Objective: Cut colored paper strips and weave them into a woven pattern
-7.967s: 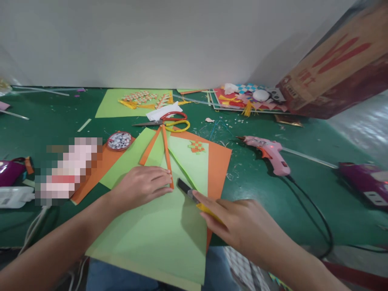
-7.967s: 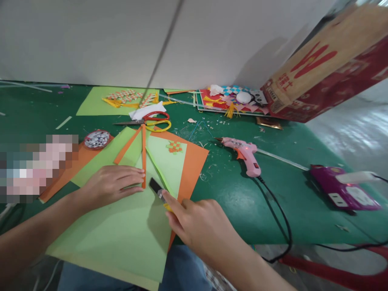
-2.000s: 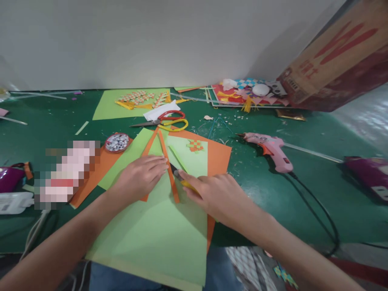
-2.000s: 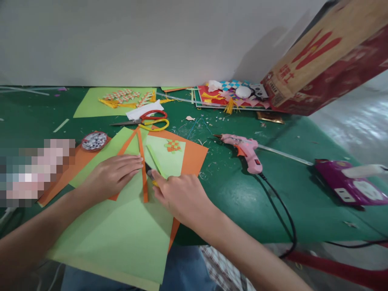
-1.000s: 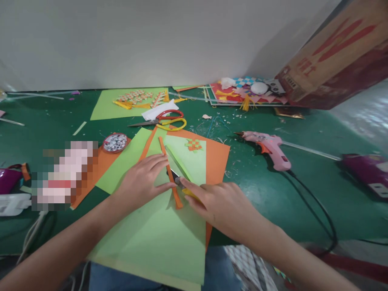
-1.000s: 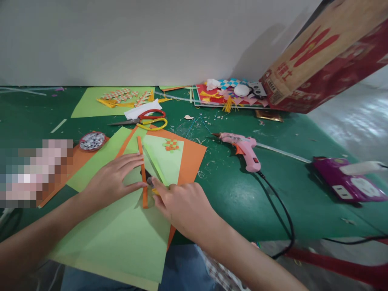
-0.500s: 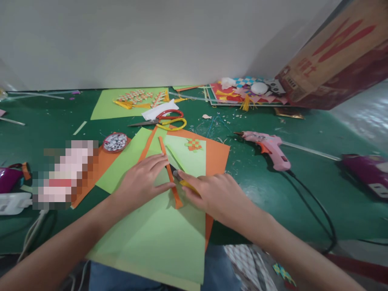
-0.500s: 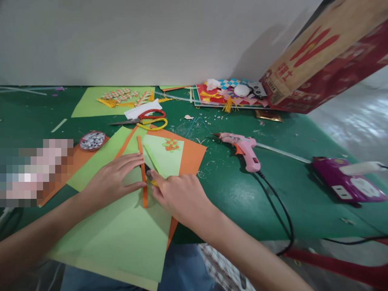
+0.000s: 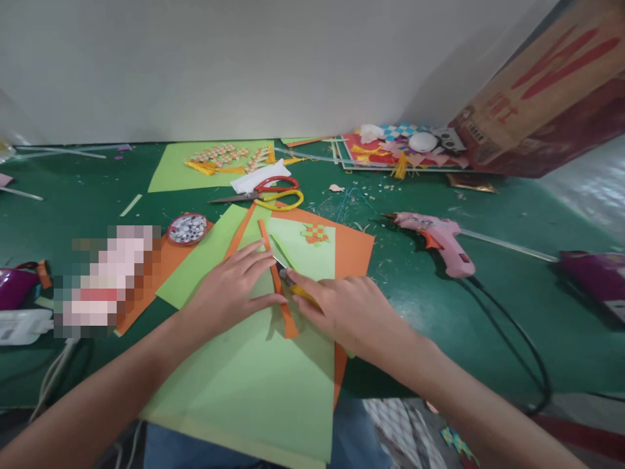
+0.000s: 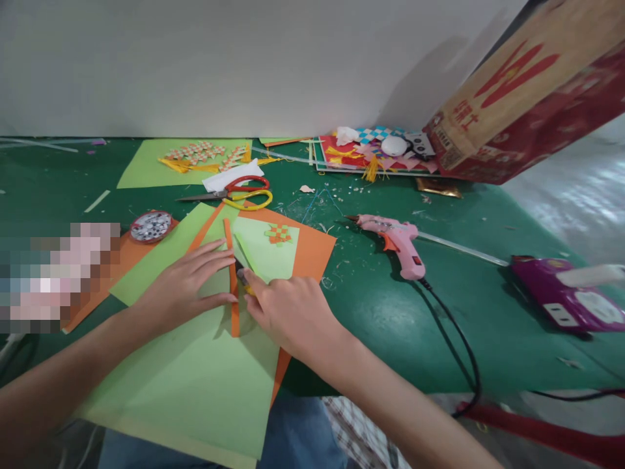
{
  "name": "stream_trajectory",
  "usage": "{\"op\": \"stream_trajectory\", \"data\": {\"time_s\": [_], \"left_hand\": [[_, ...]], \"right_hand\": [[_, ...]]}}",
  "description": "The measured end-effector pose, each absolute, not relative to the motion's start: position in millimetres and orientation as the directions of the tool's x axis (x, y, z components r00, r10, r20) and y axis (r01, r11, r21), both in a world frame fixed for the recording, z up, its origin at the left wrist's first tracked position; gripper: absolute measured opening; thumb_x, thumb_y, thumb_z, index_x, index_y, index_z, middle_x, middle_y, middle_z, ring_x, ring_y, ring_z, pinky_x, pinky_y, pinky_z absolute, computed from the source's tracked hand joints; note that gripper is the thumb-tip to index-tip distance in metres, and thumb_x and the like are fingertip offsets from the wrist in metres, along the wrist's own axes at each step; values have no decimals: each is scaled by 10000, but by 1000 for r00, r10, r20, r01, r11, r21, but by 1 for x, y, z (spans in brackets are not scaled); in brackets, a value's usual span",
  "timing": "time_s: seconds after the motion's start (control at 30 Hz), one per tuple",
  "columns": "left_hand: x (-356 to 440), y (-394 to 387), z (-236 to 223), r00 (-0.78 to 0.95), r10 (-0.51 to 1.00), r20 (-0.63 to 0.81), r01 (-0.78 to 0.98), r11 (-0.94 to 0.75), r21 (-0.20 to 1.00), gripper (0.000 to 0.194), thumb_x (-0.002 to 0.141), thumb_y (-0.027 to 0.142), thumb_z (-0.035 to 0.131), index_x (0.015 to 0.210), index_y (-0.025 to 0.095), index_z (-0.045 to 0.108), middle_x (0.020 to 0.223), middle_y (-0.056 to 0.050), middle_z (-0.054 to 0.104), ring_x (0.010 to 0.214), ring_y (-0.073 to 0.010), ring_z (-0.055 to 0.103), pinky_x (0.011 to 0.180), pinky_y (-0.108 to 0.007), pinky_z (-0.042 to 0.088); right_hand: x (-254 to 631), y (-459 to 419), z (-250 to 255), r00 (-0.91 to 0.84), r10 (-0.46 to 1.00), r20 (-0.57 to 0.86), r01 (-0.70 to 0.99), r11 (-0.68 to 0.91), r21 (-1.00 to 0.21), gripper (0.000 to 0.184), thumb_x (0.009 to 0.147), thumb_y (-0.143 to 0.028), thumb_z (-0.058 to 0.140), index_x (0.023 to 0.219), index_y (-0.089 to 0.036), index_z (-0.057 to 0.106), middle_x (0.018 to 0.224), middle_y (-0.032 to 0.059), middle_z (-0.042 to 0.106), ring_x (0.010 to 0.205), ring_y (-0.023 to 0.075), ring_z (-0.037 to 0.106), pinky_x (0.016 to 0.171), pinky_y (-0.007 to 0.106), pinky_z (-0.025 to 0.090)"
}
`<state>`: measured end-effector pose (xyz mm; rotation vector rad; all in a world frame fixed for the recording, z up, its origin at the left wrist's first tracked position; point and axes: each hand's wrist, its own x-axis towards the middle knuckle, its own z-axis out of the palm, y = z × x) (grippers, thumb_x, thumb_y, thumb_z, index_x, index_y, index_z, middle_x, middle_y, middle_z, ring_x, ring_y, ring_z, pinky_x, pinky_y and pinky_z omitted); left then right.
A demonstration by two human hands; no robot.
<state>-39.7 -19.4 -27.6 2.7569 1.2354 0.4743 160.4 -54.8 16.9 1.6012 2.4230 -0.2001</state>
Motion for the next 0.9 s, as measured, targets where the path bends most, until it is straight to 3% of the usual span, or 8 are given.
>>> {"op": "stream_trajectory", "data": {"time_s": [0.27, 0.5, 0.67, 0.9], "left_hand": [[-41, -17, -29, 638, 723, 266, 699, -688, 195, 636, 930, 605, 344, 1257, 106, 565, 1334, -158, 583, 1263, -266, 527, 1060, -436, 450], [-39, -28, -24, 691, 642, 332, 632, -760, 154, 491, 942, 512, 428, 1140, 114, 635, 1203, -144, 674, 1152, -259, 618, 974, -408, 529], [-37, -34, -21, 695, 633, 342, 620, -768, 161, 389, 936, 458, 477, 1050, 135, 661, 1093, -118, 722, 1050, -244, 672, 887, -382, 575], [-39, -31, -25, 621, 726, 295, 717, -679, 160, 708, 865, 672, 420, 1251, 92, 553, 1326, -194, 579, 1230, -315, 550, 984, -452, 508]], "right_hand": [[157, -54, 17, -387, 885, -259, 912, 409, 35, 456, 984, -355, 346, 1411, -247, 462, 792, 69, 747, 683, 247, 713, 497, 280, 382], [163, -72, 18, -421, 881, -215, 897, 440, 48, 456, 962, -362, 418, 1403, -263, 478, 639, 36, 714, 556, 201, 687, 439, 273, 242], [163, -86, 12, -469, 869, -156, 878, 479, 29, 436, 930, -329, 468, 1340, -209, 558, 599, 31, 702, 493, 188, 663, 411, 292, 183], [162, -90, 8, -451, 888, -89, 891, 454, 16, 427, 914, -323, 491, 1319, -225, 582, 555, 20, 688, 464, 169, 649, 409, 285, 184]]}}
